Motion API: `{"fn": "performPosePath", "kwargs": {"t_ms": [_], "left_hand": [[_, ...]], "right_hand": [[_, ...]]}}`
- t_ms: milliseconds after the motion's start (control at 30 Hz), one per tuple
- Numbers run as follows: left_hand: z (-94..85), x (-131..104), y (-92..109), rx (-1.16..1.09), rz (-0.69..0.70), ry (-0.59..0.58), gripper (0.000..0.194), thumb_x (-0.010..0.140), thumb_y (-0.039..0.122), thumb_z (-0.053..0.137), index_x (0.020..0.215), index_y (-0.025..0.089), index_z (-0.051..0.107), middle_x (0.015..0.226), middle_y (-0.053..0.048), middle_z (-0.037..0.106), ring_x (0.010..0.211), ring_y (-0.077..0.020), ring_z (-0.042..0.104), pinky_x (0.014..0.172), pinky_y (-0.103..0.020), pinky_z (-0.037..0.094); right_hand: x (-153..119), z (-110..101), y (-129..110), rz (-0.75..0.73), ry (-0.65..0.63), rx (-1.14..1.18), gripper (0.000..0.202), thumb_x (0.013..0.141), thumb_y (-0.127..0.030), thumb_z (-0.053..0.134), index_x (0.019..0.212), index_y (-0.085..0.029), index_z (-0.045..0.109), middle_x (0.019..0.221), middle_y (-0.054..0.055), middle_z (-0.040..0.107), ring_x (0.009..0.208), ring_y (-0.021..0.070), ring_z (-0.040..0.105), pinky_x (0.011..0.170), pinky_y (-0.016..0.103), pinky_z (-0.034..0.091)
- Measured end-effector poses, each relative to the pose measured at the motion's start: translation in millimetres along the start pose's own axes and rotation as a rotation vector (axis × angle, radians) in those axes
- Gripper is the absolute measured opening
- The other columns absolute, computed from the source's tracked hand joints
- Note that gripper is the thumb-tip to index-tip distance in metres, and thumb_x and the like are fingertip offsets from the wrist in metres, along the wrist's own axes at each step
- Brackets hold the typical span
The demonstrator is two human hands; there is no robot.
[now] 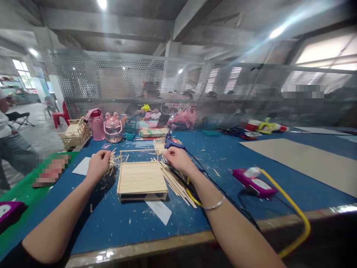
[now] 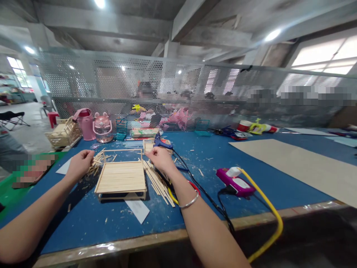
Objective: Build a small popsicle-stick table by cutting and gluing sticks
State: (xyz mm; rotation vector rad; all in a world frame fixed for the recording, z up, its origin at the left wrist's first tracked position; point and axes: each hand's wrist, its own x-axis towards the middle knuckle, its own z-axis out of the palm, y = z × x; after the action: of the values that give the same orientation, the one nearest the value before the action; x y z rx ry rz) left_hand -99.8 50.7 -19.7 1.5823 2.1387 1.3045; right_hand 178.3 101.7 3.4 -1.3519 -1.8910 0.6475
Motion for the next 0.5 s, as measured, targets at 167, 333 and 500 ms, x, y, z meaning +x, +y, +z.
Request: {"fn": "performPosePath", "kwargs": {"t_ms": [167,333,500], "left_hand": [[-5.4,-7,14,0.088,0.015,-0.161,0.046,0.076,0.052,0.031,0.047,0.019,0.045,0.041,0.000,0.047,0.046,-0.0139,0.046,0.047,-0.024,0.029],[-20.1,-13,20,-0.196,-0.264,-0.603,0.051,0.071,0.064,0.034,0.077,0.016,0.051,0.055,0.000,0.056,0.044,-0.0127,0.050,0.042,-0.021,0.030],[-21.9,-19,20,-0.359,-0.343,-0.818,0.079,0.059,0.051,0.065,0.123,0.017,0.032,0.051,0.006,0.051,0.044,-0.0099,0.048,0.040,-0.018,0.027]], "right_hand": [[-8,-12,-1,0.219,-0.604,0.146,0.021,0.073,-0.034,0.050,0.064,-0.019,0.039,0.050,-0.002,0.056,0.033,0.0063,0.042,0.032,0.017,0.025],[-14,-6,-6,0.215,-0.637,0.400,0.021,0.063,-0.015,0.051,0.071,-0.020,0.032,0.057,-0.003,0.058,0.044,0.0088,0.053,0.035,0.015,0.033],[-9,7,-5,0.086,-0.462,0.424,0.024,0.059,-0.010,0.048,0.075,-0.020,0.034,0.072,-0.003,0.055,0.056,0.0077,0.053,0.050,0.020,0.041]]}}
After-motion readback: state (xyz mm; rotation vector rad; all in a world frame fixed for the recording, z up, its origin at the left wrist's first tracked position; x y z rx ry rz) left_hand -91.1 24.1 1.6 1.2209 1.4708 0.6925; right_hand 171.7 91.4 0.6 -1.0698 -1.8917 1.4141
